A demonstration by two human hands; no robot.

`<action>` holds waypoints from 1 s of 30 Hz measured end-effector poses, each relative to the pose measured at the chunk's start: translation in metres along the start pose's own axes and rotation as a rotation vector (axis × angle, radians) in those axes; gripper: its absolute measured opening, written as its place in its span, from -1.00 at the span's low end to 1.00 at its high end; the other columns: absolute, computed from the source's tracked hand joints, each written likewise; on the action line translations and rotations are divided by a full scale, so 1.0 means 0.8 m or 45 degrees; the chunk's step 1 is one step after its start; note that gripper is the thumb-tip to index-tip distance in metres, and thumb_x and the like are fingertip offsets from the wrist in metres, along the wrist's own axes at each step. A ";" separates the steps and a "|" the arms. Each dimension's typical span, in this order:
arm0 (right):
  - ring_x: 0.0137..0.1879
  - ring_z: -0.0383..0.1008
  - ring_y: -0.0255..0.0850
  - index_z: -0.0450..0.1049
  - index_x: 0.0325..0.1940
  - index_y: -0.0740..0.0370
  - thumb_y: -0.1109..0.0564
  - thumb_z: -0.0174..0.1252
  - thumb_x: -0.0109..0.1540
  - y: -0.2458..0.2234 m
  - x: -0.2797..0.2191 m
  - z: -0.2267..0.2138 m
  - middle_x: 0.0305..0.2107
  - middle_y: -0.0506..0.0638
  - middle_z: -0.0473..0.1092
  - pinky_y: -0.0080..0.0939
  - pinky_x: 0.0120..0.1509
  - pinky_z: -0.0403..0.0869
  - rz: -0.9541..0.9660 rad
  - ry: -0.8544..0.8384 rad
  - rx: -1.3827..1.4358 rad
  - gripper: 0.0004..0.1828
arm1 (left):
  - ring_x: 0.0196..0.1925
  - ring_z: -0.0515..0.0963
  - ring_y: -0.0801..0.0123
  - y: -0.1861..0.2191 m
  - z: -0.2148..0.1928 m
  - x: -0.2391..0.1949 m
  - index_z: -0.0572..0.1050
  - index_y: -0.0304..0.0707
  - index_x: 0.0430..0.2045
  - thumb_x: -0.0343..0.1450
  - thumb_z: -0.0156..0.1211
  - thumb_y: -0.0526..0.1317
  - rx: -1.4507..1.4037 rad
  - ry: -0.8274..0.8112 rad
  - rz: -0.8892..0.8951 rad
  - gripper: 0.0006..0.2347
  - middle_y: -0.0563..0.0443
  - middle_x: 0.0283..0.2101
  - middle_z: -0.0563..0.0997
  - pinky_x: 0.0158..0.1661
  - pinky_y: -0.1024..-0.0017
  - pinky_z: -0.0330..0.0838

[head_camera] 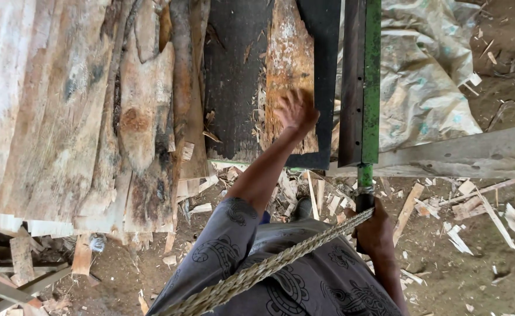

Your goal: Cutting and trimming wood veneer sheets using a manual guillotine cutter.

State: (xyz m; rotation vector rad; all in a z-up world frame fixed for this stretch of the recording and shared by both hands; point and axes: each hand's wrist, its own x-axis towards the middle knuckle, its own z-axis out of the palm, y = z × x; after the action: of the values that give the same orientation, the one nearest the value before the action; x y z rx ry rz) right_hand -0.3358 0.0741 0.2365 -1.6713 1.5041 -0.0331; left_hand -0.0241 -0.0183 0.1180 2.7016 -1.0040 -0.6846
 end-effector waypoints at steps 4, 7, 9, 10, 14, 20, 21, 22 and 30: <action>-0.56 0.55 -0.14 0.39 0.12 0.26 0.04 0.30 0.19 0.014 0.002 0.001 -0.46 0.12 0.54 -0.09 -0.53 0.55 -0.095 -0.004 0.002 -0.52 | -0.09 0.50 0.11 -0.014 0.015 0.024 0.39 -0.24 0.10 0.52 -0.02 -0.21 -0.061 0.122 0.132 -0.73 -0.20 0.00 0.51 -0.23 0.04 0.46; -0.57 0.56 -0.17 0.41 0.10 0.27 0.04 0.29 0.20 0.011 0.002 0.001 -0.49 0.13 0.55 -0.10 -0.53 0.56 -0.148 -0.005 0.017 -0.55 | -0.62 0.51 0.43 -0.030 -0.051 -0.011 0.46 -0.29 0.07 0.56 -0.11 -0.26 -0.420 0.234 0.188 -0.74 -0.11 -0.36 0.58 -0.73 0.48 0.36; -0.57 0.55 -0.17 0.43 0.10 0.28 0.05 0.30 0.22 0.011 0.000 0.000 -0.52 0.16 0.55 -0.11 -0.52 0.52 -0.104 -0.009 0.043 -0.57 | -0.74 0.34 0.54 -0.058 -0.071 -0.024 0.50 -0.29 -0.12 0.54 -0.06 -0.28 -0.779 0.392 0.248 -0.83 -0.01 -0.55 0.52 -0.82 0.57 0.16; -0.57 0.55 -0.17 0.43 0.10 0.28 0.05 0.30 0.22 0.006 -0.003 -0.002 -0.52 0.16 0.55 -0.11 -0.52 0.52 -0.095 -0.002 0.051 -0.57 | -0.74 0.34 0.54 -0.077 -0.029 0.000 0.50 -0.29 -0.12 0.54 -0.06 -0.28 -0.774 0.383 0.258 -0.83 -0.01 -0.55 0.52 -0.82 0.57 0.16; -0.58 0.50 -0.17 0.41 0.15 0.26 0.09 0.33 0.17 -0.012 -0.011 -0.013 -0.52 0.14 0.53 -0.11 -0.53 0.48 -0.033 -0.013 0.121 -0.50 | -0.56 0.27 0.54 -0.123 0.086 0.060 0.49 -0.34 -0.30 0.52 -0.07 -0.42 -1.143 0.509 0.324 -0.87 -0.01 -0.55 0.47 -0.60 0.49 0.20; -0.56 0.50 -0.13 0.39 0.15 0.29 0.13 0.32 0.17 -0.009 -0.006 -0.011 -0.47 0.15 0.51 -0.08 -0.53 0.48 -0.004 -0.029 0.153 -0.50 | -0.45 0.55 0.25 -0.108 0.083 0.043 0.34 -0.07 0.30 0.43 0.12 -0.31 -0.963 0.252 0.068 -0.53 -0.14 -0.36 0.65 -0.42 0.22 0.51; -0.54 0.51 -0.11 0.38 0.16 0.29 0.13 0.31 0.18 -0.009 -0.005 -0.009 -0.44 0.16 0.52 -0.07 -0.52 0.50 0.022 -0.038 0.129 -0.50 | -0.38 0.66 0.15 -0.101 0.064 0.030 0.25 -0.01 0.37 0.41 0.15 -0.29 -0.871 0.190 0.015 -0.45 -0.19 -0.29 0.70 -0.35 0.16 0.59; -0.54 0.51 -0.11 0.38 0.16 0.29 0.13 0.31 0.18 0.001 0.000 -0.003 -0.44 0.16 0.52 -0.07 -0.52 0.50 0.025 -0.037 0.121 -0.50 | -0.38 0.66 0.15 -0.094 0.062 0.031 0.25 -0.01 0.37 0.41 0.15 -0.29 -0.878 0.185 0.013 -0.45 -0.19 -0.29 0.70 -0.35 0.16 0.59; -0.30 0.62 -0.03 0.31 0.23 0.30 0.09 0.28 0.23 0.023 0.015 0.019 -0.22 0.23 0.57 -0.09 -0.35 0.61 -0.072 0.002 -0.120 -0.46 | -0.22 0.72 0.15 -0.047 0.065 0.063 0.15 0.12 0.42 0.37 0.12 -0.31 -0.773 0.078 -0.014 -0.36 -0.16 -0.02 0.65 -0.25 0.21 0.67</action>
State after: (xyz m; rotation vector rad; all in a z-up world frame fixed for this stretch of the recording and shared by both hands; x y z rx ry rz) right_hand -0.3393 0.0745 0.2101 -1.7892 1.4789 0.0062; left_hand 0.0060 -0.0228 0.0421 2.1807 -0.6312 -0.7549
